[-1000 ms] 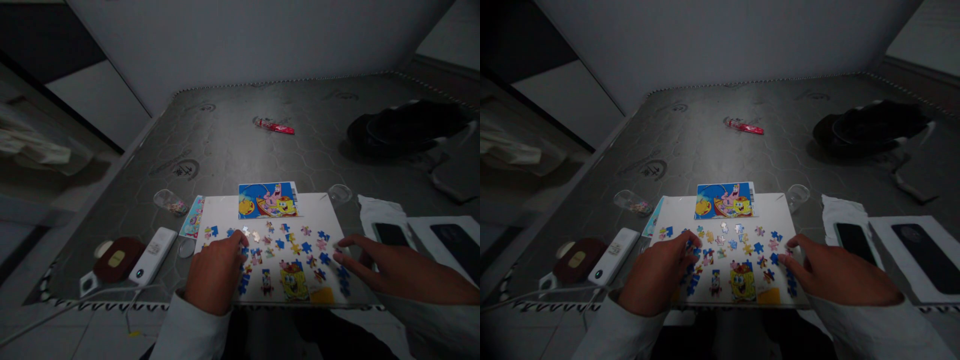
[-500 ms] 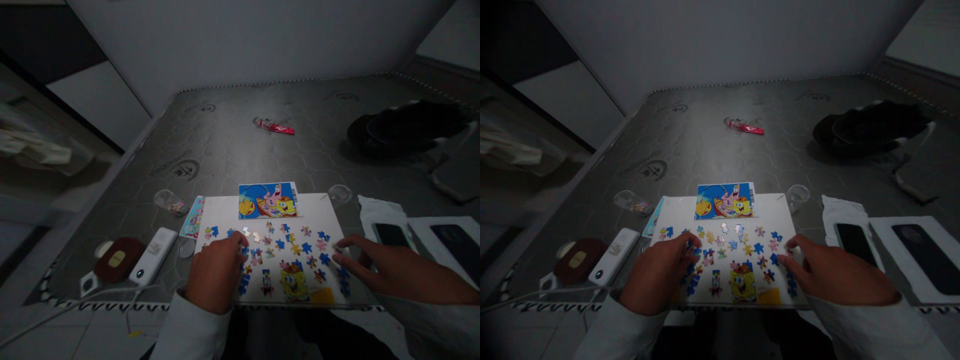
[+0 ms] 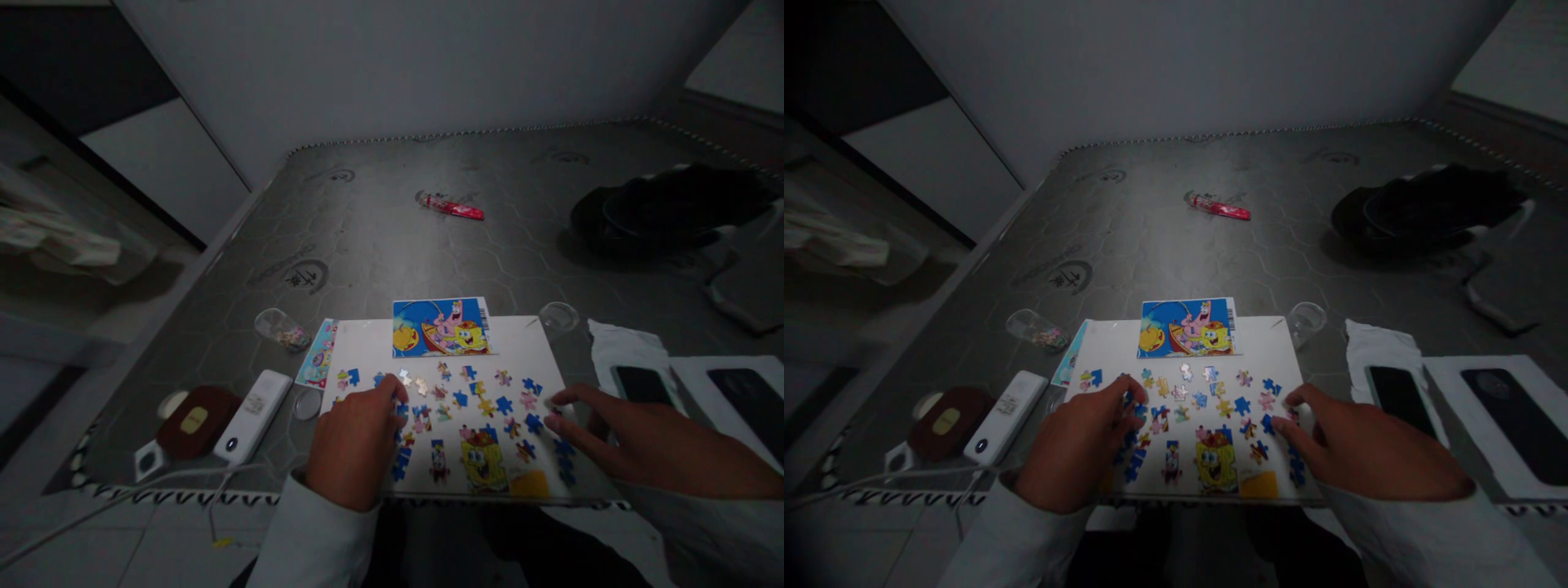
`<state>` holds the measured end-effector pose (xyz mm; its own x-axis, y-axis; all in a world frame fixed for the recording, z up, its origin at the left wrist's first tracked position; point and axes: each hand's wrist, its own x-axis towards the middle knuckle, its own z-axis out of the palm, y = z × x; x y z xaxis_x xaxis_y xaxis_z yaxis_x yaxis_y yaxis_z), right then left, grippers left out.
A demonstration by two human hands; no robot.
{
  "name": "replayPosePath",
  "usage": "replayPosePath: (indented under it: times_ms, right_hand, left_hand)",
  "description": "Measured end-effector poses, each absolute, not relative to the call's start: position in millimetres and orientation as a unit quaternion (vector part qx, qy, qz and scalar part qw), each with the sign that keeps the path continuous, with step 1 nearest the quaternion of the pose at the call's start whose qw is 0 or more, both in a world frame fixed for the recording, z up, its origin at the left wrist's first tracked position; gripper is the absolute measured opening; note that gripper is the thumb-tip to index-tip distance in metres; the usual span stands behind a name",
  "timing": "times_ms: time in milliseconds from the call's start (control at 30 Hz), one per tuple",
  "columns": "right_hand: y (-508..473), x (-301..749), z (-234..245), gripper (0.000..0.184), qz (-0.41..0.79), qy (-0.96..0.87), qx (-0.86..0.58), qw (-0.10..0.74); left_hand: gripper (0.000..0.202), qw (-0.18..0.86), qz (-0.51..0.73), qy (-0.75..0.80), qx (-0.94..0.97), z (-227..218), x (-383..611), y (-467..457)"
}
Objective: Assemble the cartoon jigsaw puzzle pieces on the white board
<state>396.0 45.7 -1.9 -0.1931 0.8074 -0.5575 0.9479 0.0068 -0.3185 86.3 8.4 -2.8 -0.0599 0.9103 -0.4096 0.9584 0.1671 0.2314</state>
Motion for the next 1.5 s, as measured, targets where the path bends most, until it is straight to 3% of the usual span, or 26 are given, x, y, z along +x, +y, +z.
replayPosePath:
  times_ms: [733,1500]
  right_hand:
    - [46.8,400.0,-6.8,0.054,-0.334,0.698,0.626,0.099]
    - [45.4,396.6,-8.6,0.053,-0.32,0.697,0.635,0.094]
  left_hand:
    - [0.012,0.219,-0.03,0.72,0.658,0.8,86.7,5.8]
    - [0.018,0.198,-0.043,0.725,0.659,5.4,85.2,4.4]
